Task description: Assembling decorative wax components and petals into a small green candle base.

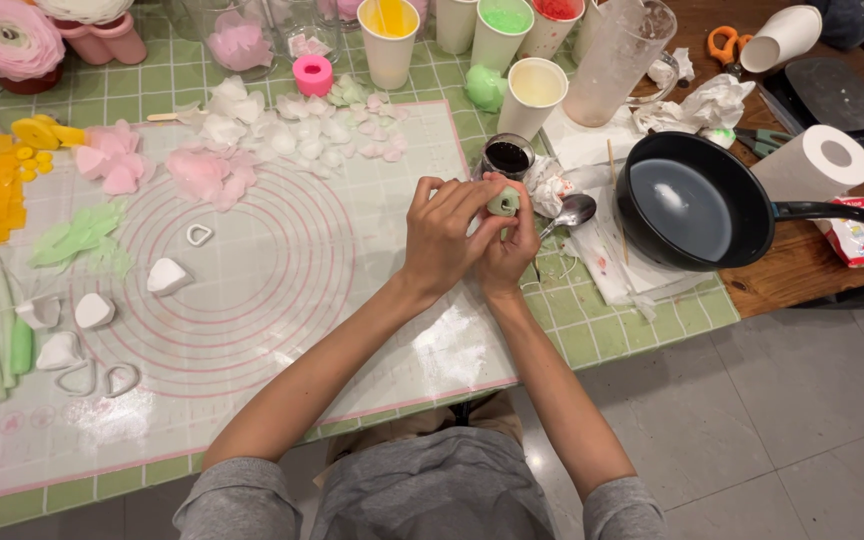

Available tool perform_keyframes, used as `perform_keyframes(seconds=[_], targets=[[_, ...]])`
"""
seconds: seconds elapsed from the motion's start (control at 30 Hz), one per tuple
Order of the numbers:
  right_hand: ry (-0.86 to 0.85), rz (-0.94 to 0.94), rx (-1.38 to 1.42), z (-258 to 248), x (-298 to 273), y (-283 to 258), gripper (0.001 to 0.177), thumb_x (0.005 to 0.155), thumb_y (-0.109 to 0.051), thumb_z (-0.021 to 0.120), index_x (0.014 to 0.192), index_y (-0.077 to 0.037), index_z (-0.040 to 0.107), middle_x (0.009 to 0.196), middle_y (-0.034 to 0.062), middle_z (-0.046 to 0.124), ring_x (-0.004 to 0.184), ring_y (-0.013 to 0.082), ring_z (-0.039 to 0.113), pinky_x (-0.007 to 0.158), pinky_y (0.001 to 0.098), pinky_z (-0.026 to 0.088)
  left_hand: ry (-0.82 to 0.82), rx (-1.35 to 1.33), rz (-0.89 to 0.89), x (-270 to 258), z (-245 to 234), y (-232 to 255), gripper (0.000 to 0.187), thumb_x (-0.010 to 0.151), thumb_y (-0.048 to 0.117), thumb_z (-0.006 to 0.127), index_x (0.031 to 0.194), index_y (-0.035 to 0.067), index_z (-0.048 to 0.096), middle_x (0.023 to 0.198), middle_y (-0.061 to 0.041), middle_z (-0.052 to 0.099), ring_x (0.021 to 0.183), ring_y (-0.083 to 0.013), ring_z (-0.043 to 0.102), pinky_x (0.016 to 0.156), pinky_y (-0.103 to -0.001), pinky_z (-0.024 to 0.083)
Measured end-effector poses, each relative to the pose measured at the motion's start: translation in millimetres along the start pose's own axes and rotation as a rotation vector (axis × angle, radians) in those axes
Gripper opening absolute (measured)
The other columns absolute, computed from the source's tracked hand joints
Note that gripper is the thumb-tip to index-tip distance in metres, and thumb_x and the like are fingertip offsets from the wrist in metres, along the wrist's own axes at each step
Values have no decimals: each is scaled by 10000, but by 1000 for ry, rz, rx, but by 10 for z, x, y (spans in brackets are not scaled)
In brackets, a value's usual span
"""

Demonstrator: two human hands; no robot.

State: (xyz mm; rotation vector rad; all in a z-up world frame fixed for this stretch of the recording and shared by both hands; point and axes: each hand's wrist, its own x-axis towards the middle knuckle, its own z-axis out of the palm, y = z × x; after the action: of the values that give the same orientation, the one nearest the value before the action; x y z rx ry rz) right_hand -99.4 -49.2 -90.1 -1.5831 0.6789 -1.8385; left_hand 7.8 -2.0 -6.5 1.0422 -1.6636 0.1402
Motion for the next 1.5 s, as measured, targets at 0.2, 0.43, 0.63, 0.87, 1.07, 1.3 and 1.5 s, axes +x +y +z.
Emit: perform_keyframes(seconds=[0.2,0.43,0.63,0.87,1.07,1.3,1.5], targets=[[60,91,-17,63,63,-146,542,1024,-49,652,1514,25,433,1441,142,589,1242,201,645,1006,343,616,-36,-10,26,98,-123,-35,539,788,317,840,1242,60,704,1110,-79,759,948,-189,701,904,-375,444],[-36,116,99,112,11,-1,420,995,53,719,1378,43,546,1361,149,651,1239,234,676,1036,356,600,-33,73,-269,557,-359,-1672,193,935,165,759,1114,94,763,864,-73,769,772,-231,728,823,-376,513],[-49,253,233,165,48,12,375,950,59,717,1287,21,558,1280,127,668,1164,207,683,919,326,622,-483,511,-339,983,-443,-2675,386,772,-9,674,1135,100,751,933,-141,751,1056,-312,676,995,-521,432],[-23,289,229,150,62,7,335,992,25,696,1295,23,554,1229,122,685,1143,201,686,982,324,593,-872,642,-243,883,198,-3412,656,667,84,743,1310,177,648,1253,-178,637,1280,-363,537,1075,-577,299],[-12,297,271,188,78,-26,345,979,7,707,1287,32,554,1200,123,695,1129,208,692,925,330,616,-1010,724,-262,1055,178,-3340,542,711,70,745,1236,195,705,1180,-150,709,1200,-322,625,1171,-603,254],[-40,358,231,117,34,108,349,1008,-81,700,1309,48,580,1142,120,724,995,188,707,921,308,582,-629,357,-478,1189,103,-3367,419,708,-89,662,1045,135,772,1058,-200,756,1023,-361,714,915,-433,545],[-67,410,219,154,127,-31,426,1131,-341,499,1314,33,587,1019,43,610,850,128,618,816,273,502,-626,647,-292,1156,-26,-3262,87,730,77,776,804,120,793,1035,-174,727,1114,-340,635,1026,-496,427]])
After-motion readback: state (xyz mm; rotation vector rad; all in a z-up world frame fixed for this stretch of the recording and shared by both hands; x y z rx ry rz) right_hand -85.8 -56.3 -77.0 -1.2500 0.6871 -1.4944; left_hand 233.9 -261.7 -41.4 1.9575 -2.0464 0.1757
